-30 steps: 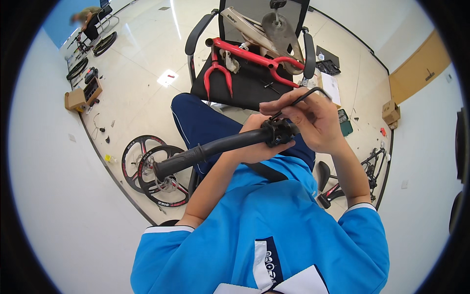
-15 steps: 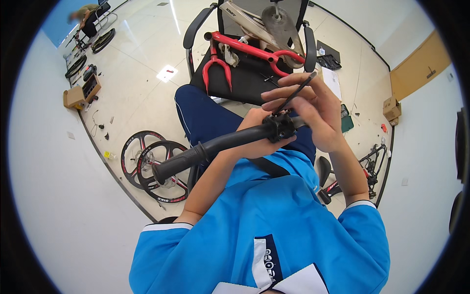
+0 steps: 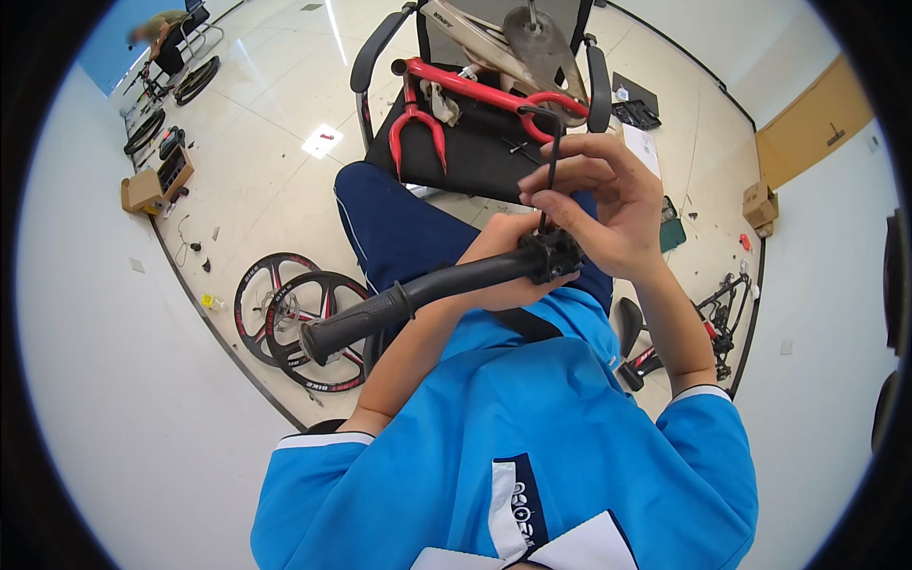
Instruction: The person assembles a bicycle handlebar by attaching a black grip and securing it with an Allen key. They then attach a red bicycle frame to the handlebar assembly.
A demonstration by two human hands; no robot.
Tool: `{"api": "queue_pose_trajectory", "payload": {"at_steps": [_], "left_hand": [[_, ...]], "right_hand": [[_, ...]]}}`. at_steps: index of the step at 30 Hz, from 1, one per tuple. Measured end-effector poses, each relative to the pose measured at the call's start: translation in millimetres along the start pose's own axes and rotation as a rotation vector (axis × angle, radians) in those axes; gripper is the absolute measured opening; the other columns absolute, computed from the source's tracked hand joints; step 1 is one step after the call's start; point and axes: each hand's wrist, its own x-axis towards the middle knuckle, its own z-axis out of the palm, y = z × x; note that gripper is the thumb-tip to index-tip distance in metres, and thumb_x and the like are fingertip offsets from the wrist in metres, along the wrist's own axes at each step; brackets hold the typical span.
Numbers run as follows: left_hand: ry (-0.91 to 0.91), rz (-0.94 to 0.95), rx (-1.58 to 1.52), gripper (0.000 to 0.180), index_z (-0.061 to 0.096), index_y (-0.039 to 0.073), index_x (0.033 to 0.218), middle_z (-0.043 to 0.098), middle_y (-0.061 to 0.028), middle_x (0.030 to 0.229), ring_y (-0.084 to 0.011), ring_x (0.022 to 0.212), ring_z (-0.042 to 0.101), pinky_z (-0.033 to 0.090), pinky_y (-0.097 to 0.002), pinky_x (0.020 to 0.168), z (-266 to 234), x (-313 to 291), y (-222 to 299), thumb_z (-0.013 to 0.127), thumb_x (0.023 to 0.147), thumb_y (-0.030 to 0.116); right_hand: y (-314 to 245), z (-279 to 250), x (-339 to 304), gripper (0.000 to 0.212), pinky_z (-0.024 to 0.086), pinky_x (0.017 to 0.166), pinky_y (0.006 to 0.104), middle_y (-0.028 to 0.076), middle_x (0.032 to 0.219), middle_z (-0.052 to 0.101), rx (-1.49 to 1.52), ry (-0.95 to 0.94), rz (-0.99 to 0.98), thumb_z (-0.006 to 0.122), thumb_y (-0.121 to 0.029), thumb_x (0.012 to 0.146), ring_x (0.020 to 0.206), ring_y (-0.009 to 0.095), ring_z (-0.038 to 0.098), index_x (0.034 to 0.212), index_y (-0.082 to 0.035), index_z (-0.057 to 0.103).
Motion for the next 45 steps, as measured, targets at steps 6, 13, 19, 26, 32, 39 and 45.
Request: {"api": "queue_pose_trajectory", "payload": {"at_steps": [6, 13, 19, 26, 32, 39, 45], "left_hand": [[-0.038, 0.112, 0.105, 0.026, 0.062, 0.003, 0.086, 0.066, -0.0096, 0.073, -0.0242, 0.065, 0.064, 0.051, -0.0322, 0.066, -3.6, 1.7, -6.6, 0.082, 0.073, 0.016], [0.039, 0.061, 0.154, 0.029, 0.063, 0.004, 0.091, 0.065, -0.0098, 0.073, -0.0249, 0.067, 0.064, 0.051, -0.0337, 0.066, -8.3, 2.0, 0.1, 0.082, 0.073, 0.016], [-0.014, 0.031, 0.131, 0.028, 0.063, 0.004, 0.093, 0.064, -0.0053, 0.073, -0.0182, 0.066, 0.065, 0.048, -0.0307, 0.061, -12.6, 1.8, 4.1, 0.082, 0.076, 0.017], [0.005, -0.042, 0.141, 0.03, 0.063, 0.003, 0.093, 0.068, -0.0107, 0.076, -0.0268, 0.069, 0.066, 0.052, -0.0341, 0.066, -12.7, 2.4, 13.1, 0.082, 0.074, 0.015], [0.024, 0.046, 0.102, 0.027, 0.066, 0.002, 0.089, 0.069, -0.0109, 0.077, -0.0287, 0.072, 0.068, 0.054, -0.0348, 0.068, -14.1, 2.3, 0.4, 0.082, 0.074, 0.018], [0.03, 0.125, 0.151, 0.029, 0.065, 0.002, 0.092, 0.068, -0.0104, 0.078, -0.0267, 0.074, 0.068, 0.054, -0.0343, 0.07, -13.5, 3.5, -1.9, 0.082, 0.074, 0.017], [-0.012, 0.1, 0.152, 0.025, 0.065, 0.003, 0.08, 0.066, -0.0114, 0.069, -0.0291, 0.062, 0.064, 0.051, -0.0355, 0.061, -13.4, 1.4, -4.5, 0.081, 0.074, 0.021]], "right_hand": [[-8.1, -7.1, -0.2, 0.032, 0.059, 0.082, 0.0334, 0.017, 0.098, 0.071, 0.169, -0.098, 0.124, 0.064, 0.004, 0.088, 0.089, 0.023, 0.072, 0.118, 0.006, 0.055], [5.7, -17.8, -0.9, 0.024, 0.059, 0.079, 0.0338, 0.014, 0.093, 0.067, 0.115, -0.129, 0.077, 0.07, 0.005, 0.086, 0.088, 0.022, 0.07, 0.106, 0.005, 0.058], [10.0, -14.0, -3.3, 0.021, 0.058, 0.08, 0.0282, 0.009, 0.094, 0.067, 0.068, -0.044, 0.031, 0.07, 0.005, 0.084, 0.087, 0.015, 0.07, 0.103, 0.002, 0.06], [14.1, -15.3, 1.8, 0.023, 0.058, 0.081, 0.0291, 0.011, 0.102, 0.068, 0.043, -0.131, -0.047, 0.069, 0.004, 0.086, 0.092, 0.017, 0.069, 0.109, 0.004, 0.064], [2.8, -10.4, -1.7, 0.027, 0.058, 0.088, 0.0343, 0.017, 0.11, 0.07, 0.26, -0.17, 0.161, 0.063, 0.002, 0.09, 0.107, 0.025, 0.069, 0.117, 0.004, 0.06], [-2.8, -20.8, 5.2, 0.031, 0.057, 0.093, 0.0406, 0.021, 0.106, 0.07, 0.152, -0.331, 0.146, 0.059, 0.009, 0.089, 0.106, 0.029, 0.069, 0.118, 0.002, 0.048], [-4.3, -21.1, 12.2, 0.029, 0.062, 0.081, 0.0348, 0.016, 0.089, 0.071, -0.063, -0.25, 0.117, 0.068, 0.011, 0.083, 0.088, 0.026, 0.074, 0.106, 0.002, 0.054]]}}
